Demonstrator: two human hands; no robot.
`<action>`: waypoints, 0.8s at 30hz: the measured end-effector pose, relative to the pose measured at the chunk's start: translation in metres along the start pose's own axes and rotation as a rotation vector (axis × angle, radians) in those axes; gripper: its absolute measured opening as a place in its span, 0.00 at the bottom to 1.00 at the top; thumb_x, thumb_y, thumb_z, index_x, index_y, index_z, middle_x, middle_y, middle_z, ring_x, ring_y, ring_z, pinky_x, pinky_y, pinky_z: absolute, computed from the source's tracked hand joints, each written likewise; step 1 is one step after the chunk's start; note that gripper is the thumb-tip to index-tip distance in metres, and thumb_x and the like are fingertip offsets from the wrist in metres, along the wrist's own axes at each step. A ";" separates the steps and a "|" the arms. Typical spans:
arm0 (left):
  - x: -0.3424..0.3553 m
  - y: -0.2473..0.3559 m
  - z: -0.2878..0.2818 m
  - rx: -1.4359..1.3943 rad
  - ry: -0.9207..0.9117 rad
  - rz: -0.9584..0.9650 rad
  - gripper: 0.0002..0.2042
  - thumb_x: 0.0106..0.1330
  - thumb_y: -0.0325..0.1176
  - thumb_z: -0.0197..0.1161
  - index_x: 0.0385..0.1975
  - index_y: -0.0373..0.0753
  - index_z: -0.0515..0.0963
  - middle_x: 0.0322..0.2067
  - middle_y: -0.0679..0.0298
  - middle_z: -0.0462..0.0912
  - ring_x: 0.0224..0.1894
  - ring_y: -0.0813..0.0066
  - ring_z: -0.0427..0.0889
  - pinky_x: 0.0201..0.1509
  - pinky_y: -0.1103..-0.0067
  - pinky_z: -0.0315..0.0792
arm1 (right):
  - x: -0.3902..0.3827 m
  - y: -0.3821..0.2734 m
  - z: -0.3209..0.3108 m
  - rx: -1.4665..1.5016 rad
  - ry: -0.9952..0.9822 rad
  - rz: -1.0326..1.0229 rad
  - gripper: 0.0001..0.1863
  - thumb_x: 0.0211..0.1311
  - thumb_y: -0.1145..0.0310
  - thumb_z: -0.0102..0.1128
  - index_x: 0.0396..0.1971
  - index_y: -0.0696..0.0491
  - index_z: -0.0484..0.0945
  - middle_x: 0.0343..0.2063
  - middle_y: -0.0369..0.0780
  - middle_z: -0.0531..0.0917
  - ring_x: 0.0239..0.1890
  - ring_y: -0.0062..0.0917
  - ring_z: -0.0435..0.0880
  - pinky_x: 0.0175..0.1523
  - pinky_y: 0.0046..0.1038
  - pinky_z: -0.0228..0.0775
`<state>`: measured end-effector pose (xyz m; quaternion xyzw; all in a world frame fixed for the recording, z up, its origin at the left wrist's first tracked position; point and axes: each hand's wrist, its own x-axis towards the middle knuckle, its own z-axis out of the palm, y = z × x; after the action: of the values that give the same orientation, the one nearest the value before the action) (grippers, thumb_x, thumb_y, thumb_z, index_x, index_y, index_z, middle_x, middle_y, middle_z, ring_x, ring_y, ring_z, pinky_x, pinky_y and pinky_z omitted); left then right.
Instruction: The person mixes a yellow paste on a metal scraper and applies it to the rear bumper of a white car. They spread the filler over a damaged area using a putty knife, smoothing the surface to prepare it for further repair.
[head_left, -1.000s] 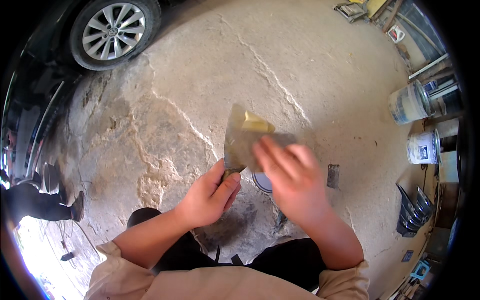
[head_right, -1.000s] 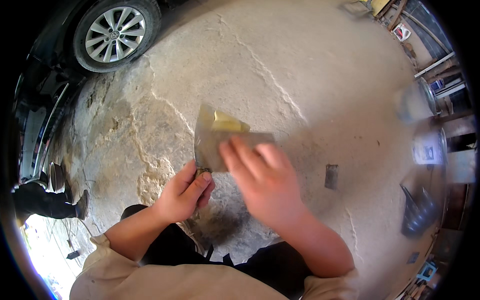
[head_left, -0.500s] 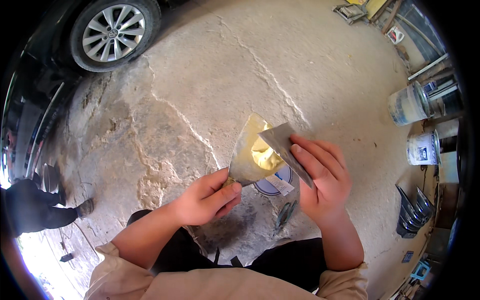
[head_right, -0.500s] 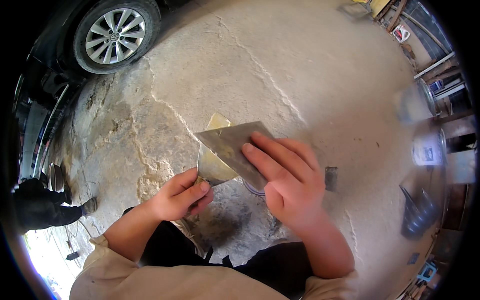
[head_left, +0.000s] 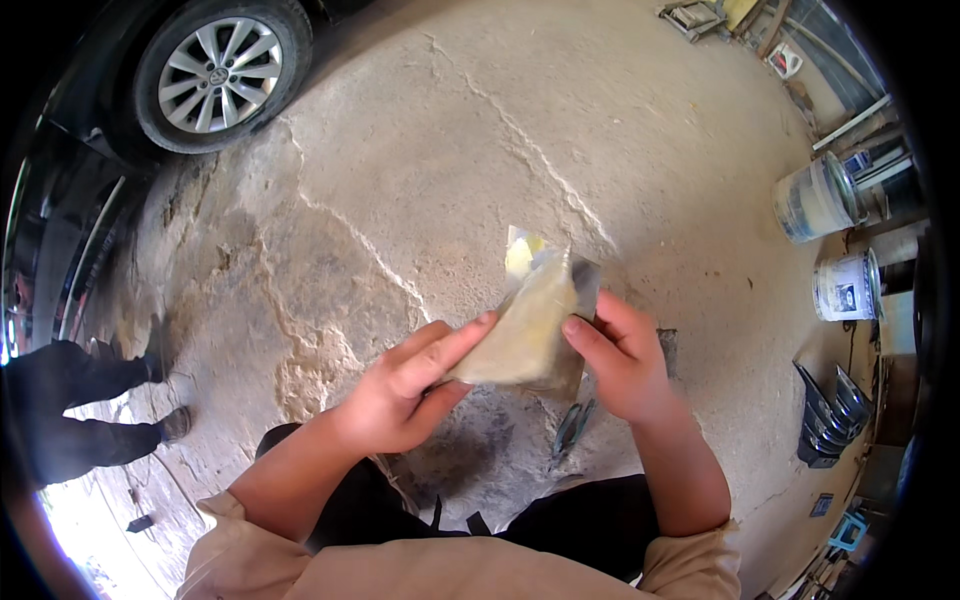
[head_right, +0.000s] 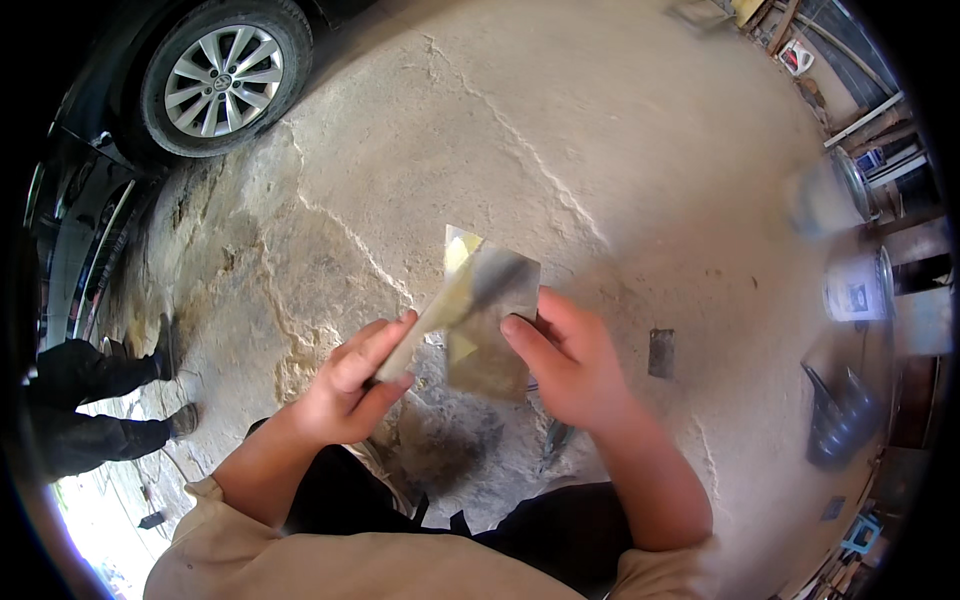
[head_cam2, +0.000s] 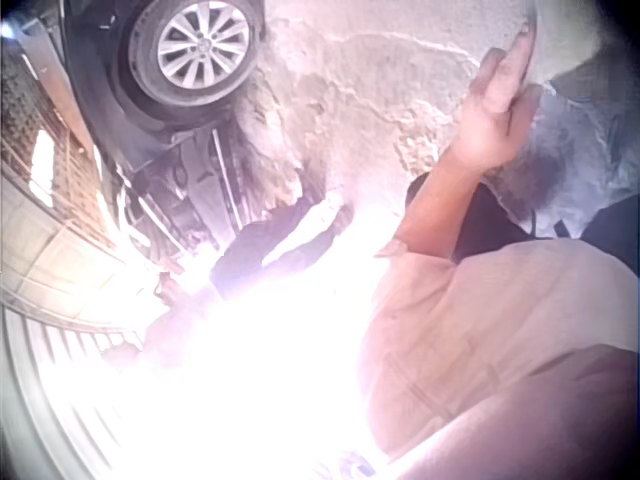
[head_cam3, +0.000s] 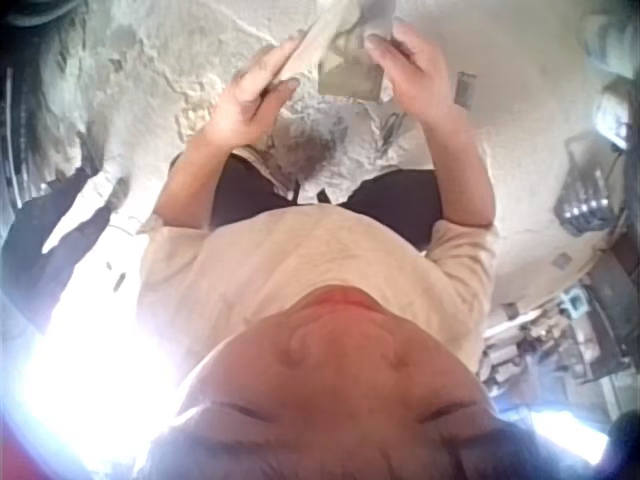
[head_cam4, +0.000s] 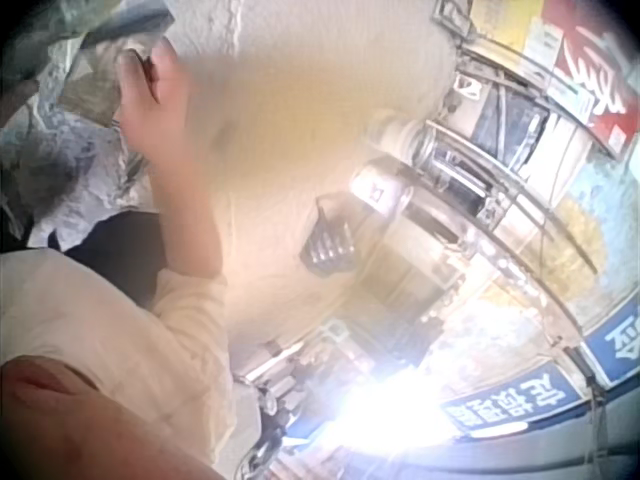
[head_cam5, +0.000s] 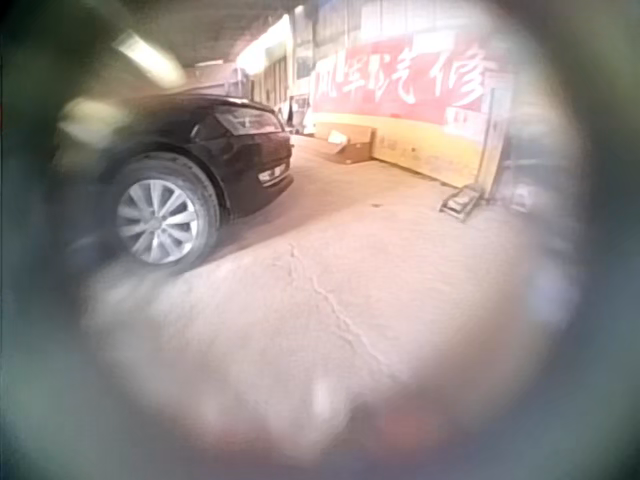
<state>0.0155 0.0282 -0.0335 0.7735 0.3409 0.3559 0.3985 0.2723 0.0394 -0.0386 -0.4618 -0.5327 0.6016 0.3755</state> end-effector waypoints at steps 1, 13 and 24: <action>0.004 0.003 0.001 0.117 0.010 0.013 0.29 0.59 0.20 0.60 0.63 0.45 0.69 0.32 0.59 0.75 0.29 0.66 0.76 0.35 0.74 0.73 | 0.000 0.003 0.007 0.341 0.035 0.079 0.12 0.67 0.75 0.50 0.46 0.60 0.77 0.40 0.40 0.84 0.38 0.25 0.81 0.45 0.30 0.72; 0.001 0.000 0.003 0.467 -0.078 -0.063 0.36 0.54 0.16 0.61 0.66 0.46 0.65 0.33 0.55 0.74 0.31 0.58 0.76 0.36 0.73 0.74 | -0.011 0.002 -0.004 1.180 -0.030 -0.040 0.18 0.67 0.68 0.51 0.53 0.60 0.71 0.46 0.44 0.80 0.50 0.30 0.79 0.53 0.33 0.73; 0.007 0.013 -0.006 -0.742 -0.310 -0.800 0.15 0.76 0.36 0.45 0.55 0.36 0.70 0.23 0.68 0.72 0.20 0.84 0.67 0.24 0.85 0.61 | -0.018 -0.024 -0.011 -0.520 0.483 -0.708 0.13 0.61 0.79 0.56 0.45 0.55 0.78 0.41 0.42 0.84 0.38 0.30 0.84 0.41 0.27 0.77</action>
<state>0.0175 0.0301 -0.0174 0.4354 0.3970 0.1557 0.7928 0.2876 0.0291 -0.0120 -0.4573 -0.6867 0.1604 0.5418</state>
